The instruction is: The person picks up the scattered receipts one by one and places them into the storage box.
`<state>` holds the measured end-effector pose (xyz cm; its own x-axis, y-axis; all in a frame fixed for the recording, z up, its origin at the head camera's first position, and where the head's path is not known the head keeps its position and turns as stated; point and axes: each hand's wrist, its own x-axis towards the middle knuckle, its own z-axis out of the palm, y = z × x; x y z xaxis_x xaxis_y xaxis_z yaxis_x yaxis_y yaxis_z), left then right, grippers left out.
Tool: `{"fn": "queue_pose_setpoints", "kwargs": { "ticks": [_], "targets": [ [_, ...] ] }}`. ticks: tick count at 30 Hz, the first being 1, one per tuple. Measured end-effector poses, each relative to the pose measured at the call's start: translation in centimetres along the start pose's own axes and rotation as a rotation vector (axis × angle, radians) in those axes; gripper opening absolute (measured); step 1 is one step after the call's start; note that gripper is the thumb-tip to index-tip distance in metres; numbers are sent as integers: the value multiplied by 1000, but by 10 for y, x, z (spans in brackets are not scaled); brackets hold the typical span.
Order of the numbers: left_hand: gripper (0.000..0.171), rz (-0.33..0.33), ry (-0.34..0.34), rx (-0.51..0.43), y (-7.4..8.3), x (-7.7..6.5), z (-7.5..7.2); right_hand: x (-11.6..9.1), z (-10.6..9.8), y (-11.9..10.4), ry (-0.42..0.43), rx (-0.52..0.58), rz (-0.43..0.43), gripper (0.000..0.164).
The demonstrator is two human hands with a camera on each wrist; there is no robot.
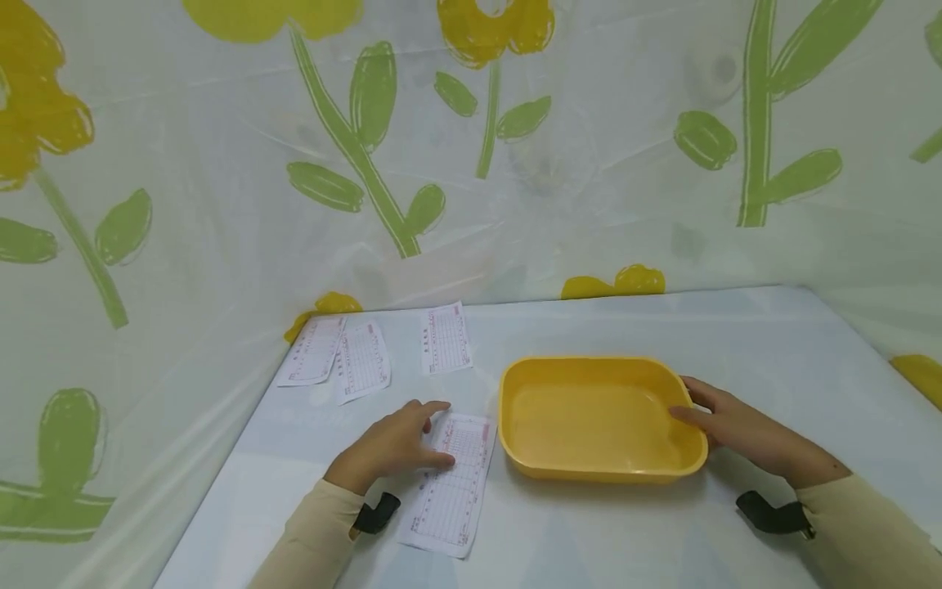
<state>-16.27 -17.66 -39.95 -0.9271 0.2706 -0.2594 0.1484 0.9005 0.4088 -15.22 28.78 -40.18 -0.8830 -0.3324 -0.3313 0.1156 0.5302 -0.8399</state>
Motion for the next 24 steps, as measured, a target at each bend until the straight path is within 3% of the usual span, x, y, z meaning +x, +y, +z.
{"fn": "queue_pose_setpoints", "kwargs": {
  "ticks": [12, 24],
  "targets": [
    [85, 24, 6, 7, -4, 1, 2, 4, 0, 4, -2, -50, 4, 75],
    [83, 37, 18, -51, -4, 1, 6, 3, -1, 8, -4, -122, -2, 74]
  ]
}}
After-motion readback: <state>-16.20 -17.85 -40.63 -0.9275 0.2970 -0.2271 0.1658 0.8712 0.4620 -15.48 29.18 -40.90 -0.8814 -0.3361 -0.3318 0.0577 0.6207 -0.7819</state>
